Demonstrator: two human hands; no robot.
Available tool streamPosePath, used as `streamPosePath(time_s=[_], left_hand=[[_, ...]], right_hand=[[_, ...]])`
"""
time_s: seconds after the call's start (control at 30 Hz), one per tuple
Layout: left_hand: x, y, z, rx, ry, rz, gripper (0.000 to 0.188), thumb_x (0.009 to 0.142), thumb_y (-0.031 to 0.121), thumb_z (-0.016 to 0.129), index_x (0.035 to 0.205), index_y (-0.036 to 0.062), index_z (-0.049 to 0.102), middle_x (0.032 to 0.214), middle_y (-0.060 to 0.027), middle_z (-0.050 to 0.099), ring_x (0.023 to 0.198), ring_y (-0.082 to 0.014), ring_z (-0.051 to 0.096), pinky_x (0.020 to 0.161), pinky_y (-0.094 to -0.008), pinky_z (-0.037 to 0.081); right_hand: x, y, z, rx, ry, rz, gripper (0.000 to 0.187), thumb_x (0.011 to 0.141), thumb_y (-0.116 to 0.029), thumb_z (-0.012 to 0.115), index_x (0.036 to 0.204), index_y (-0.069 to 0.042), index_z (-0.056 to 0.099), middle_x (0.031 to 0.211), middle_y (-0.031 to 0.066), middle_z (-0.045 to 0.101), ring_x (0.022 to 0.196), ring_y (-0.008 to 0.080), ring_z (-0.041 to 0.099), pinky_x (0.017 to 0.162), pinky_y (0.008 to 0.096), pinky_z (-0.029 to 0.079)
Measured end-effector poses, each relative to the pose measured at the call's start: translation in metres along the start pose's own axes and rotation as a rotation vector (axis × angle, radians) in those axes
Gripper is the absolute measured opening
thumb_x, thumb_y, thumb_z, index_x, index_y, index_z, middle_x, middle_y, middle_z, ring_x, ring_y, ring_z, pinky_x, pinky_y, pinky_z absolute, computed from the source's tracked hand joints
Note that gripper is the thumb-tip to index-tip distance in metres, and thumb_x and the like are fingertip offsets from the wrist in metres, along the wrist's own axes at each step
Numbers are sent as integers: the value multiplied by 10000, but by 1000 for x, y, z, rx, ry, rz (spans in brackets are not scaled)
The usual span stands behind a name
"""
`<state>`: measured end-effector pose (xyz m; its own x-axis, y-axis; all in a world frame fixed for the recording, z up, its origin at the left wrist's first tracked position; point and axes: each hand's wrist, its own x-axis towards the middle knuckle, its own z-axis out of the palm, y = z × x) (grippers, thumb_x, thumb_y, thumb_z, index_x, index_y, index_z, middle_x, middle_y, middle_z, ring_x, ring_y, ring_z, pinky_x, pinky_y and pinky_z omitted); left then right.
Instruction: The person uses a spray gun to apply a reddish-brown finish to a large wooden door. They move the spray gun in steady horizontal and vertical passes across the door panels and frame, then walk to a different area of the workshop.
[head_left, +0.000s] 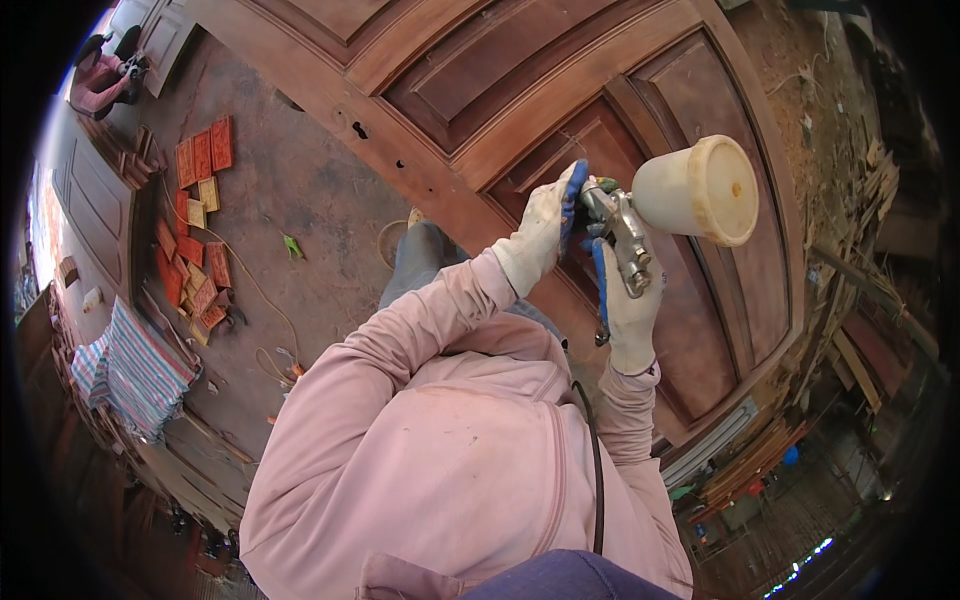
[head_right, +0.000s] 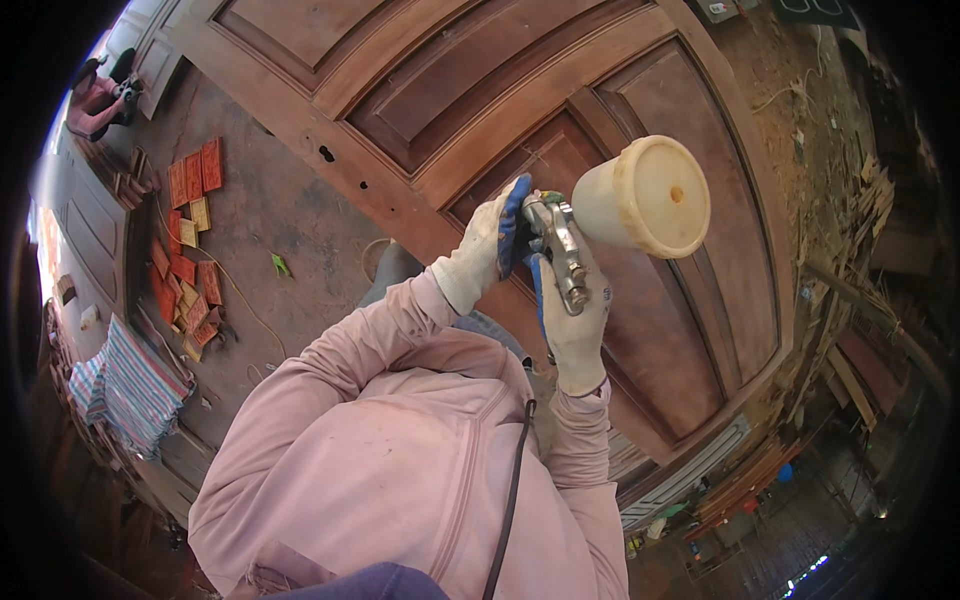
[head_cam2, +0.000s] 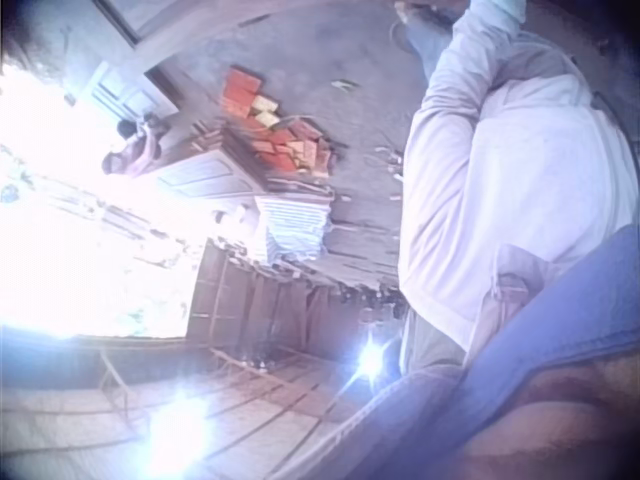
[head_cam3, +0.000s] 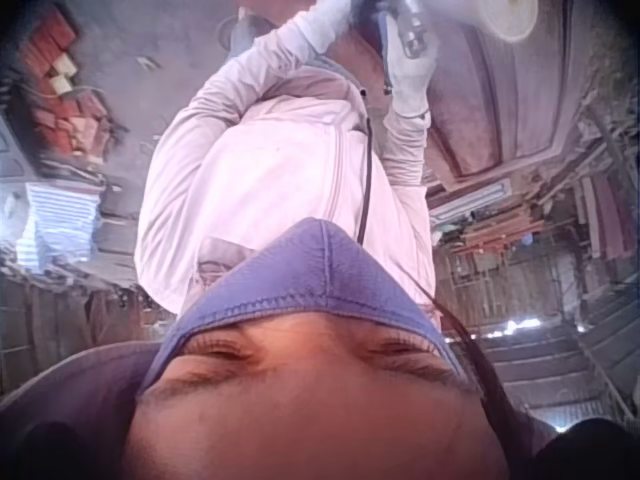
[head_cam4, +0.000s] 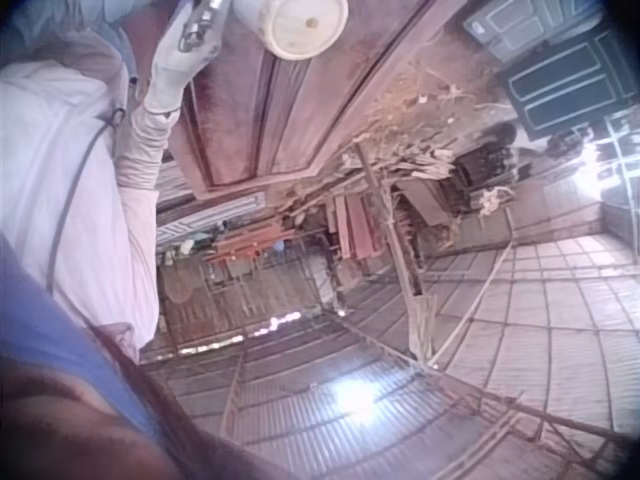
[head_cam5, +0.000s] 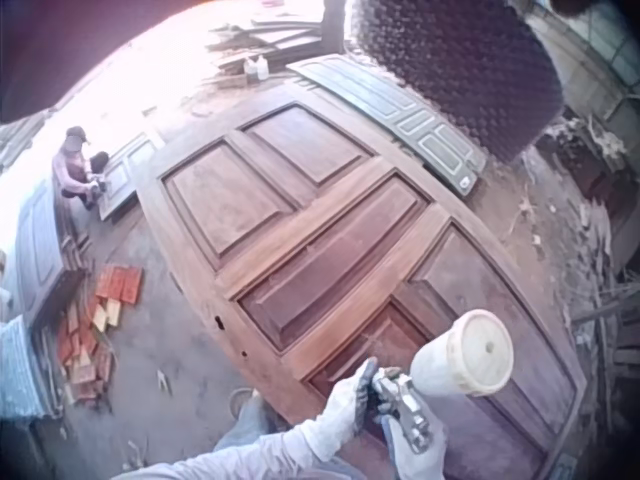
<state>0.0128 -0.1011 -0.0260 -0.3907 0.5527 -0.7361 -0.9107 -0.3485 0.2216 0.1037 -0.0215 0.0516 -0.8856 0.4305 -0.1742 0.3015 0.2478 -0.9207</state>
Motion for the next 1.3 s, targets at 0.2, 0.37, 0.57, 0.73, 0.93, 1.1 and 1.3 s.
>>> streamPosePath(time_s=[0.2, 0.37, 0.57, 0.73, 0.93, 1.1, 1.3], left_hand=[[8, -13, -7, -135, 83, 3, 471, 974, 492, 527, 1037, 50, 678, 910, -62, 693, 753, -176, 650, 689, -330, 544], [14, -17, -11, -198, 88, 69, 477, 970, 496, 526, 1060, 51, 673, 927, -63, 698, 773, -194, 654, 745, -353, 549], [14, -10, -5, -331, 37, 100, 520, 986, 480, 482, 1018, -3, 673, 873, -95, 692, 741, -210, 669, 705, -339, 564], [24, -15, -23, -225, -30, 98, 581, 981, 577, 451, 1120, 57, 668, 950, -58, 705, 815, -198, 678, 725, -325, 549], [0, -9, -119, 356, -153, 222, 690, 1015, 597, 288, 1354, 55, 549, 1237, -94, 658, 1082, -179, 627, 918, -319, 478], [-35, 19, -206, 516, 188, 463, 519, 1051, 432, 363, 1306, 42, 591, 1162, -91, 686, 1027, -170, 655, 886, -289, 494], [-53, 42, -259, 457, 429, 499, 431, 1042, 380, 446, 1236, 43, 632, 1074, -74, 703, 920, -151, 652, 839, -296, 495]], right_hand=[[0, 9, 7, -39, -7, -5, 442, 900, 21, 597, 1330, 81, 514, 1248, 192, 624, 1136, 232, 612, 974, 342, 479], [5, 18, 8, -97, -33, -55, 456, 894, -18, 627, 1330, 67, 520, 1236, 211, 626, 1133, 259, 620, 968, 363, 479], [11, 17, 14, -45, -26, -61, 452, 897, -17, 628, 1330, 57, 525, 1230, 202, 631, 1129, 253, 624, 965, 349, 478], [13, 9, 13, 14, -59, -7, 447, 902, 4, 615, 1336, 53, 518, 1214, 197, 638, 1119, 243, 628, 947, 330, 486], [10, -1, -33, -423, -36, -204, 472, 887, -13, 643, 1340, 20, 515, 1098, 176, 667, 1016, 283, 667, 858, 365, 518], [-11, -7, -47, -286, -159, 15, 464, 871, -22, 646, 1320, 18, 534, 1144, 189, 668, 995, 294, 675, 847, 378, 519], [-16, -15, -47, -234, -132, 33, 419, 870, -22, 659, 1276, 32, 574, 1049, 184, 700, 899, 252, 701, 785, 336, 533]])
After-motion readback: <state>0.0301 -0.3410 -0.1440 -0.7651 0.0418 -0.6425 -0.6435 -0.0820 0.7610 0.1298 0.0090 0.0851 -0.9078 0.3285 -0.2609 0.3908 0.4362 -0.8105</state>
